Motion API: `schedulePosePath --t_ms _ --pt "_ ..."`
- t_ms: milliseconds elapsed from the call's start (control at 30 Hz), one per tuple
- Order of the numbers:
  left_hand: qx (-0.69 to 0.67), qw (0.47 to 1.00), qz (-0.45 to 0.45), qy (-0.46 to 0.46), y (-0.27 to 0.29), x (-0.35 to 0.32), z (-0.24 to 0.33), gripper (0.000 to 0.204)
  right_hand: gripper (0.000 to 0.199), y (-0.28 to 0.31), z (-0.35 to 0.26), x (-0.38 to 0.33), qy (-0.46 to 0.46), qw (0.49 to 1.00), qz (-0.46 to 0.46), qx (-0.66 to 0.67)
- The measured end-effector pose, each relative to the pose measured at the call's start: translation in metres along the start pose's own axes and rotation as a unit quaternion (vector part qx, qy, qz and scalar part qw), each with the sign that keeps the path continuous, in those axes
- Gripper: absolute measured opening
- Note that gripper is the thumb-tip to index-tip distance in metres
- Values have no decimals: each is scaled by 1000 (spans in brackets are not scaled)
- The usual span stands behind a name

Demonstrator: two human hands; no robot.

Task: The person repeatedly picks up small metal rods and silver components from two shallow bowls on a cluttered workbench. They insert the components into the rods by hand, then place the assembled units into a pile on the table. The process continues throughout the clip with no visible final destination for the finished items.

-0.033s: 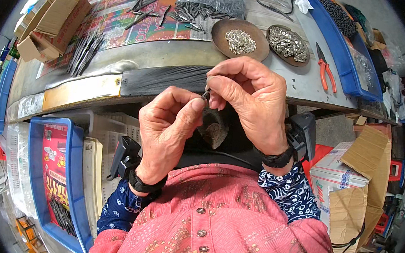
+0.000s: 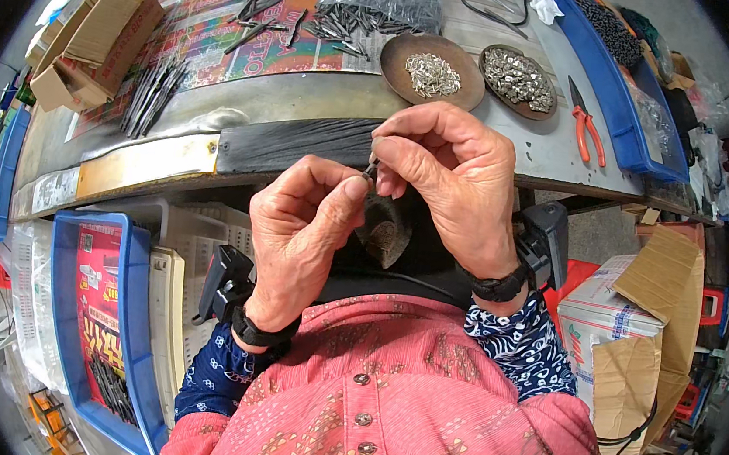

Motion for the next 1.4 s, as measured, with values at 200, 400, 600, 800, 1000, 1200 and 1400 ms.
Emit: schedulePosePath --t_ms 200,400,600,800,1000,1200,1400 --pt "26 1000 7 -9 0 -1 0 12 9 2 1 1 7 1000 -11 -27" --pt "36 999 -1 -11 2 2 0 13 7 2 5 2 -18 1000 -21 13" --pt "78 997 -6 -26 0 2 0 14 6 8 3 1 -38 998 -44 26" --pt "35 999 -28 2 -4 9 -3 14 8 11 3 3 -32 999 -16 19" --pt "37 999 -22 18 -10 15 -3 14 20 40 -4 -1 6 999 36 -39" --pt "73 996 -24 -36 -7 23 1 13 20 116 -29 0 139 857 204 -452" --pt "68 993 -38 -84 -11 36 6 13 31 192 -29 -2 127 598 290 -737"
Point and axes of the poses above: each hand's wrist, its own x-axis towards the middle knuckle, its own y-axis out of the back of the hand, z = x × y, the point moved 4 cm from there along x, towards the middle knuckle, and after that the axes turned 2 degrees about z, right-handed, at the moved point
